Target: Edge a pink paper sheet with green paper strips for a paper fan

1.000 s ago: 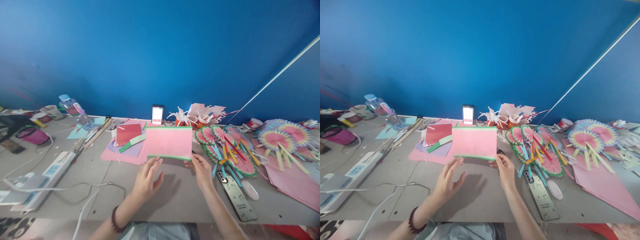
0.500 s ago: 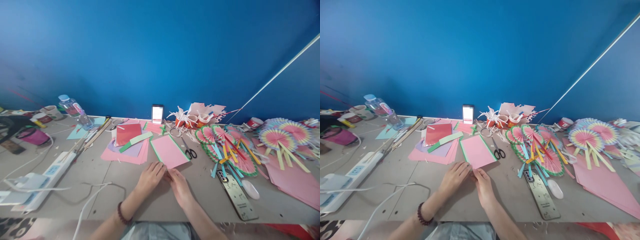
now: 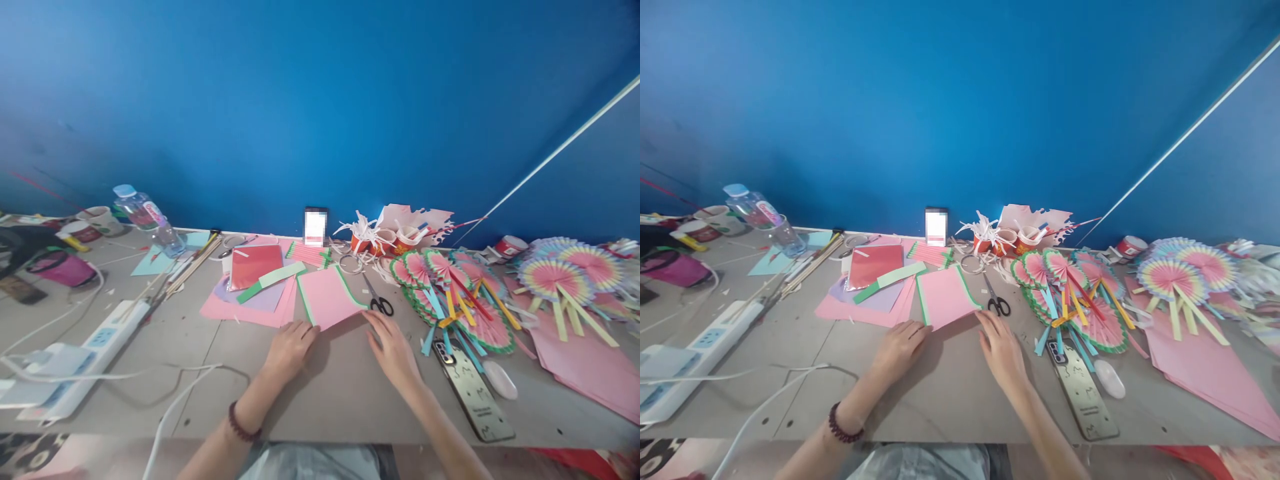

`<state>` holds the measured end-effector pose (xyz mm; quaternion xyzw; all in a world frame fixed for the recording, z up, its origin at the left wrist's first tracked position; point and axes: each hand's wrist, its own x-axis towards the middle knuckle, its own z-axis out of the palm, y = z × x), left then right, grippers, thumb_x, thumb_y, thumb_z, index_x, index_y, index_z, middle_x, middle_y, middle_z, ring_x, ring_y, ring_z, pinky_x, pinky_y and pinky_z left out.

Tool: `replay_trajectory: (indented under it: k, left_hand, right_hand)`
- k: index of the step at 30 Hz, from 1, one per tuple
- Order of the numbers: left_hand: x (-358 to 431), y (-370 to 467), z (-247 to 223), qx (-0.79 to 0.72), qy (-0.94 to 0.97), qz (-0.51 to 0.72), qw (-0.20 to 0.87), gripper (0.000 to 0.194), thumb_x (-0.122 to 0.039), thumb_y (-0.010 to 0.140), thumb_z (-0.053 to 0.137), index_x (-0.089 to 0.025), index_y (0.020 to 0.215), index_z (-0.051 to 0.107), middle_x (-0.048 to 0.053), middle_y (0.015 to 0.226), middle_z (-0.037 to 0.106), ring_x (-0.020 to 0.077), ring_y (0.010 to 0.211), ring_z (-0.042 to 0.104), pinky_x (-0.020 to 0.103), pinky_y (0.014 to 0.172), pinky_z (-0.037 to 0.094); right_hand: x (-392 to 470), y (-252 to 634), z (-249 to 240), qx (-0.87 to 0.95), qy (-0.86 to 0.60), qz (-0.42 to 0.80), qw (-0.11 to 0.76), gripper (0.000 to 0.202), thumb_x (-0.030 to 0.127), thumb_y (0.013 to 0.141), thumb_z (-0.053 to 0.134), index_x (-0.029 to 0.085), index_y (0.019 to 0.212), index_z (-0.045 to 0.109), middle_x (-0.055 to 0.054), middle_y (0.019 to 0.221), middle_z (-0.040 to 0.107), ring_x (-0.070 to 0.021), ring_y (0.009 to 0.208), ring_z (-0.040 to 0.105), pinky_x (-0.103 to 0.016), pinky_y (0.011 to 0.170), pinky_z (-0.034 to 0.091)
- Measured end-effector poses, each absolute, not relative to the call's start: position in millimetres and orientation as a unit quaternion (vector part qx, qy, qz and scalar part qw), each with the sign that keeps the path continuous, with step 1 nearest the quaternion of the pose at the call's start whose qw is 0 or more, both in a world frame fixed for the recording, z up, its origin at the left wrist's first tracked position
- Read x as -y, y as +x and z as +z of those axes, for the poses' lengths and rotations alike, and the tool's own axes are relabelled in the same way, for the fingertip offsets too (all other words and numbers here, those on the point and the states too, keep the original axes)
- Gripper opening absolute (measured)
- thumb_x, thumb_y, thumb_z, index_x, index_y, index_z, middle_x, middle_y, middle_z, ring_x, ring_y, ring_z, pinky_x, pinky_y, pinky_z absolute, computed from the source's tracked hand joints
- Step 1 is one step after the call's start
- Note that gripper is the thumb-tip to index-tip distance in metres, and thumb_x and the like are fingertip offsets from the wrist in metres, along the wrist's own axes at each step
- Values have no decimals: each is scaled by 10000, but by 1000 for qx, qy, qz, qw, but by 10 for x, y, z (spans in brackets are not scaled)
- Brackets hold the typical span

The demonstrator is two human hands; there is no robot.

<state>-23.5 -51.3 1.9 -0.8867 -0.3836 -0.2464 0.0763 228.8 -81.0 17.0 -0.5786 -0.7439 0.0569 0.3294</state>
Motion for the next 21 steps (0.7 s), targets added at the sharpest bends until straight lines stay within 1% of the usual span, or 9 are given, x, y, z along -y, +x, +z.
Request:
replay_trajectory:
  k: [2,4,9,12,16,19,21]
  left_hand:
    - [506,-241,15,376,-891,-242,76,154,-144,906,433,-163,984,565,39,787,621,169,701,580,299,616,434]
    - [505,-250,22,374,-894,-236,75,167,-140,911,423,-168,983,571,38,783,623,163,693,585,299,615,433]
    - [507,-263,38,380,-891,-237,77,167,-121,901,442,-166,989,577,40,780,629,158,674,593,301,605,422]
    - [501,-274,22,382,-889,-243,71,169,-122,898,447,-170,1000,574,33,771,625,154,661,591,302,602,420]
    - [490,-291,22,391,-884,-250,60,162,-134,898,449,-171,996,573,28,774,619,150,671,580,297,608,415]
    - [495,-276,65,407,-877,-252,47,126,-130,875,477,-170,923,586,21,735,591,159,681,552,293,605,395]
    - [508,-248,97,412,-876,-247,38,100,-138,854,505,-176,890,591,29,752,575,175,730,537,301,632,388]
  right_hand:
    - [717,2389,180,752,-578,13,316,335,209,900,419,230,1202,563,-88,1141,607,-239,1056,563,-404,922,458]
    - [637,2448,201,755,-576,-2,314,302,227,901,432,237,1164,581,-86,1113,611,-237,1041,568,-392,914,460]
    - [513,2448,241,757,-557,64,336,233,272,902,441,237,1077,592,-87,1143,599,-225,1061,567,-364,897,470]
    - [484,2428,210,750,-547,116,354,240,280,903,433,235,1070,600,-85,1124,611,-221,1052,575,-363,889,478]
    - [476,2454,142,758,-537,156,336,239,296,900,449,261,1032,645,-61,1067,633,-218,1023,589,-371,926,459]
    - [489,2473,124,768,-534,151,318,238,298,904,440,256,955,670,-62,1012,641,-216,974,602,-364,883,475]
    - [510,2461,133,776,-534,141,304,238,286,904,436,247,921,670,-64,974,648,-215,943,607,-360,857,480]
